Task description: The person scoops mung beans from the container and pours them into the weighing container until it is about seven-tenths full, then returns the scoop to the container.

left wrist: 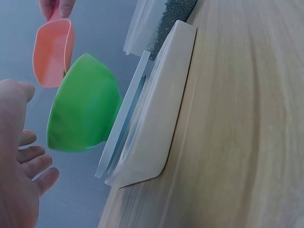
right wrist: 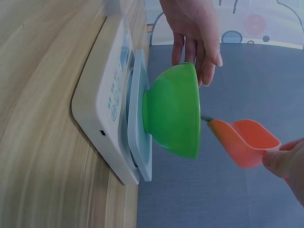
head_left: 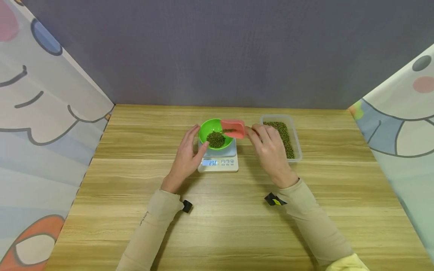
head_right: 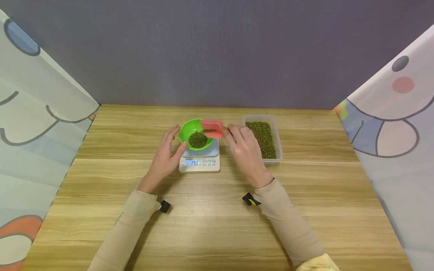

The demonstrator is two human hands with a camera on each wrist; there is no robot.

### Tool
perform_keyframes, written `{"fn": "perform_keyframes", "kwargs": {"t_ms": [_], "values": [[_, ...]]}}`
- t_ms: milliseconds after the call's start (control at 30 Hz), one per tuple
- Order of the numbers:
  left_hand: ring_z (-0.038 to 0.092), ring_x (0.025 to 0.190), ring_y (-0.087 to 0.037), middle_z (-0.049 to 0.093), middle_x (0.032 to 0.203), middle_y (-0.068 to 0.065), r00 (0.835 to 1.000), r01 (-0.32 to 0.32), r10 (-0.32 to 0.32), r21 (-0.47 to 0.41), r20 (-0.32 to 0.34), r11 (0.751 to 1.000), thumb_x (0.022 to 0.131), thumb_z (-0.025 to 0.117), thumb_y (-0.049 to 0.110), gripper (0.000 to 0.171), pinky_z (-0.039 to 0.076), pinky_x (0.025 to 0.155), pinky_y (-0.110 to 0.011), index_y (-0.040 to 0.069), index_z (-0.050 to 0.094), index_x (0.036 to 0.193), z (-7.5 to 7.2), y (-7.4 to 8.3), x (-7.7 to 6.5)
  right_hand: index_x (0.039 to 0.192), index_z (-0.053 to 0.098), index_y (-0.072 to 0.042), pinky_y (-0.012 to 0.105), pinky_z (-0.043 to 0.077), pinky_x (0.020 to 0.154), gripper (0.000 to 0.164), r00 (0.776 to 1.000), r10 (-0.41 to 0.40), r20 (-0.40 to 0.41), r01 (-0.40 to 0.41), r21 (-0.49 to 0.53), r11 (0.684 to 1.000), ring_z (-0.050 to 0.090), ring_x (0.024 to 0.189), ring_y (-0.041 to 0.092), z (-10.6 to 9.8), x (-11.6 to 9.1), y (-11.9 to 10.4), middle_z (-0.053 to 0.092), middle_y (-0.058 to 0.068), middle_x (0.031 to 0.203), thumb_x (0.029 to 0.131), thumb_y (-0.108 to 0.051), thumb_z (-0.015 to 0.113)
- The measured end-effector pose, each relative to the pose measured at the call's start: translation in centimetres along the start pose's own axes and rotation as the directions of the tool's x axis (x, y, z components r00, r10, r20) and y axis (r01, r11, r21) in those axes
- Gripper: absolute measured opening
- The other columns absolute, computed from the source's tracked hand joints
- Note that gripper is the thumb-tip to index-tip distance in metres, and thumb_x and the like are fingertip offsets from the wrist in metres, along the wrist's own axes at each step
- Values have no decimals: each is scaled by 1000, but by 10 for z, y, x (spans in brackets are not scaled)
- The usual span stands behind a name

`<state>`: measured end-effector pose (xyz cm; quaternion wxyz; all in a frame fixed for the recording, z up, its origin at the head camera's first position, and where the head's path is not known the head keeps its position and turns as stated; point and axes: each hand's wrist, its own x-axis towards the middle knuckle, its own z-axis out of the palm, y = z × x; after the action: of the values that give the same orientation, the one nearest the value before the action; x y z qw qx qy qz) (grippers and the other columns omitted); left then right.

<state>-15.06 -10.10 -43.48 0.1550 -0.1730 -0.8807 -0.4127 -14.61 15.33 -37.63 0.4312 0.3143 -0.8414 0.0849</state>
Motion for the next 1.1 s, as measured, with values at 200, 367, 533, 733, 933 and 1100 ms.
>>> {"fn": "perform_keyframes", "kwargs": {"t_ms": [200, 367, 533, 733, 933, 1100], "values": [[26, 137, -20, 30, 152, -9, 1000, 11, -11, 11, 11, 1000, 96, 45, 45, 67, 27, 112, -46, 1, 33, 145, -1, 0, 0, 102, 69, 4, 40, 51, 74, 21, 1000, -2, -15, 2, -5, 1000, 54, 85, 31, 0, -2, 1, 64, 18, 94, 85, -7, 64], [27, 137, -20, 31, 151, -11, 1000, 10, -10, 14, 13, 1000, 96, 45, 45, 66, 28, 111, -48, 2, 33, 145, -2, -1, 0, 101, 69, 3, 42, 50, 75, 20, 999, 23, -29, -23, 18, 1000, 55, 85, 32, 0, -4, 3, 64, 19, 94, 85, -9, 65], [27, 137, -20, 31, 152, -10, 1000, 6, -7, 12, 14, 1000, 96, 45, 45, 66, 28, 111, -47, 3, 33, 146, -2, -2, 0, 98, 69, 2, 41, 47, 68, 17, 995, 85, -53, -80, 80, 994, 53, 81, 32, -1, -6, 5, 64, 18, 92, 84, -8, 67], [26, 137, -20, 29, 153, -8, 1000, 21, -21, 10, 23, 1000, 96, 45, 45, 67, 27, 112, -48, 3, 32, 146, -3, -4, -2, 99, 69, 3, 43, 45, 70, 19, 985, 167, -40, -160, 137, 977, 51, 83, 33, -5, -11, 8, 63, 19, 94, 85, -9, 67], [24, 138, -19, 27, 153, -7, 998, 36, -37, 15, 40, 999, 96, 44, 46, 67, 25, 112, -48, 2, 32, 146, -6, -6, -3, 100, 68, 5, 43, 45, 71, 22, 973, 231, -25, -223, 167, 960, 49, 84, 35, -9, -19, 16, 61, 21, 96, 83, -9, 69], [24, 138, -20, 28, 153, -9, 996, 56, -58, 34, 61, 998, 96, 43, 47, 68, 25, 112, -48, 2, 32, 146, -10, -7, -6, 100, 67, 5, 44, 43, 68, 23, 959, 282, -19, -275, 164, 947, 48, 82, 35, -13, -29, 24, 61, 22, 95, 82, -9, 70]]}}
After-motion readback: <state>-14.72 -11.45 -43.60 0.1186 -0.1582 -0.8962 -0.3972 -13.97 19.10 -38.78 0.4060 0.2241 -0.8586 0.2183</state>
